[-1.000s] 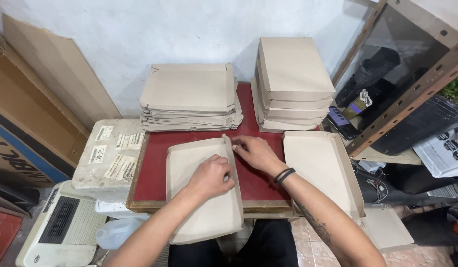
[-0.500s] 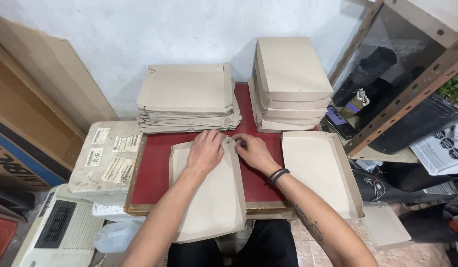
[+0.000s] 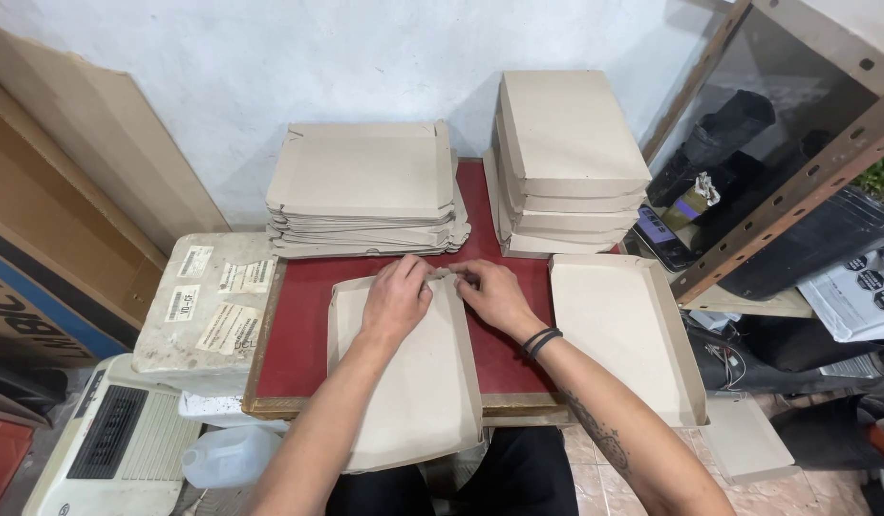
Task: The person assembles flat-packed cardboard boxes by folding the side flaps and interlocking the tabs. They repeat this process for multiple boxes, stacking the finished ones on a red table.
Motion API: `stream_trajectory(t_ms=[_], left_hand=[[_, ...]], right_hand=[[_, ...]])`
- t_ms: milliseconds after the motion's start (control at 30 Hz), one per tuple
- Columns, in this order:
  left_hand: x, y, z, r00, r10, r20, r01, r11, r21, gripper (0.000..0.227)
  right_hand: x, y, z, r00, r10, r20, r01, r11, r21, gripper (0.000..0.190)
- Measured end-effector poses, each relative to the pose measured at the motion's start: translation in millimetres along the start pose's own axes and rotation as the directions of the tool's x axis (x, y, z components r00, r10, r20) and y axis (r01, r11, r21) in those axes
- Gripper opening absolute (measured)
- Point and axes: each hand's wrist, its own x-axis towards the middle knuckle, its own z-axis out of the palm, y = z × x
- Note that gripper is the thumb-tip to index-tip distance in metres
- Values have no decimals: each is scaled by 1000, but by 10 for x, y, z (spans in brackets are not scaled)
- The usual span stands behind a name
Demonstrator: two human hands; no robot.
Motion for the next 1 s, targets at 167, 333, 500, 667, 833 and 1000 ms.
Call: stream_trajectory(t_ms=[167,333,500,667,833,1000], left_hand=[[16,-24,29,1000,13,-12,-12,1000,25,27],[5,7,-3,1000,-10,-6,10,1000,6,28],[-3,19,0,999,-38,-15,39,994,104,36],[13,-118,-14,995,-101,25,92,964,251,27],[304,-80,-748,779,-394,487,351,918,181,36],[263,-297,-1343,711,-553,434,641,764,-76,36]], right_hand=[[58,-117,58,999,-34,16,34,999,-29,38],[60,-117,143,999,-28,30,29,1000,-11,40],[27,-88,44,998,22,65,-21,1000,-20,46],[-237,-362,-204,985,64,159,-58,997,-41,52],[-619,-568,-467,965,64,254,-125,964,233,65],[-934,-429,-712,980,15,196,-107,879,464,80]])
